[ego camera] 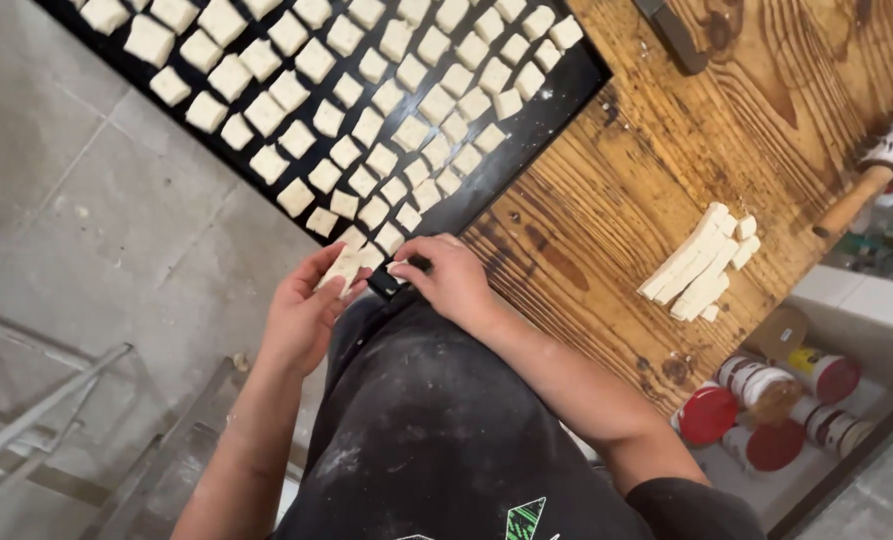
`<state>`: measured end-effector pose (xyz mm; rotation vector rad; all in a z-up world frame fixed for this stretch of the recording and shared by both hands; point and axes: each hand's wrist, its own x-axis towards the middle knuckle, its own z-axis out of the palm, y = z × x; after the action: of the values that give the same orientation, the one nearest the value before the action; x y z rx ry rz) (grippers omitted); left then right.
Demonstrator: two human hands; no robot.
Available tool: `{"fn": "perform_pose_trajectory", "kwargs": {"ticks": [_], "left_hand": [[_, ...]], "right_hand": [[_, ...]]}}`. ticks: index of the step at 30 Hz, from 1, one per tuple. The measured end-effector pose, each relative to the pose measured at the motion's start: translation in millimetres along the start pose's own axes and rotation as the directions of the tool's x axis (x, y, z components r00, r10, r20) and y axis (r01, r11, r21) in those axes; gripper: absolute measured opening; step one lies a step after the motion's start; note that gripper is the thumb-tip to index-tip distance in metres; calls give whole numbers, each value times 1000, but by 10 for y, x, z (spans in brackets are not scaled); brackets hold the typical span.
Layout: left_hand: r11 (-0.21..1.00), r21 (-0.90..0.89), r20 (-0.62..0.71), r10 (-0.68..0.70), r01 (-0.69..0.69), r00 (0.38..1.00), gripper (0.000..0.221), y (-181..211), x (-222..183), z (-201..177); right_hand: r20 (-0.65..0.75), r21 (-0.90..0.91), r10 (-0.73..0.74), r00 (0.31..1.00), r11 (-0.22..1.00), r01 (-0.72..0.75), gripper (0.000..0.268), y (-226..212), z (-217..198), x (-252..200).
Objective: Placing small pieces of dough onto a baking tray in organized rows
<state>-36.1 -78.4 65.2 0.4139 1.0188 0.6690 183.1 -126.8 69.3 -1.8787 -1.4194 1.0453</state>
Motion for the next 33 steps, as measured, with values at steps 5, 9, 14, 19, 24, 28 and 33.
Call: {"fn": "perform_pose_trajectory", "kwargs": {"ticks": [5,9,14,19,24,28,33], "left_hand": [[996,57,29,64,-66,998,48,-96,-83,-177],[997,13,59,70,-70,996,43,-303,-5,-305],[996,81,120,-53,44,991,43,101,-17,-262],[957,263,190,-175,122,966,43,156,271,-370],[930,334,289,-254,151,923,47,-102,517,-410],[885,383,295,-388,264,873,54,58,406,-228],[833,507,302,-412,221,860,48,8,478,-321]], "right_hand": [[28,-355,-98,995,929,102,19,97,185,-53],[64,-406,-82,995,908,102,18,11,215,-57],[-25,-394,-18,1000,919,7,16,-26,439,-215],[-301,-209,36,953,973,-103,21,81,693,-316],[-379,372,267,886,921,-118,29,-330,746,-406],[-368,483,395,842,855,-190,27,-226,873,-415],[-567,-156,227,792,914,-374,34,-150,763,-274]]}}
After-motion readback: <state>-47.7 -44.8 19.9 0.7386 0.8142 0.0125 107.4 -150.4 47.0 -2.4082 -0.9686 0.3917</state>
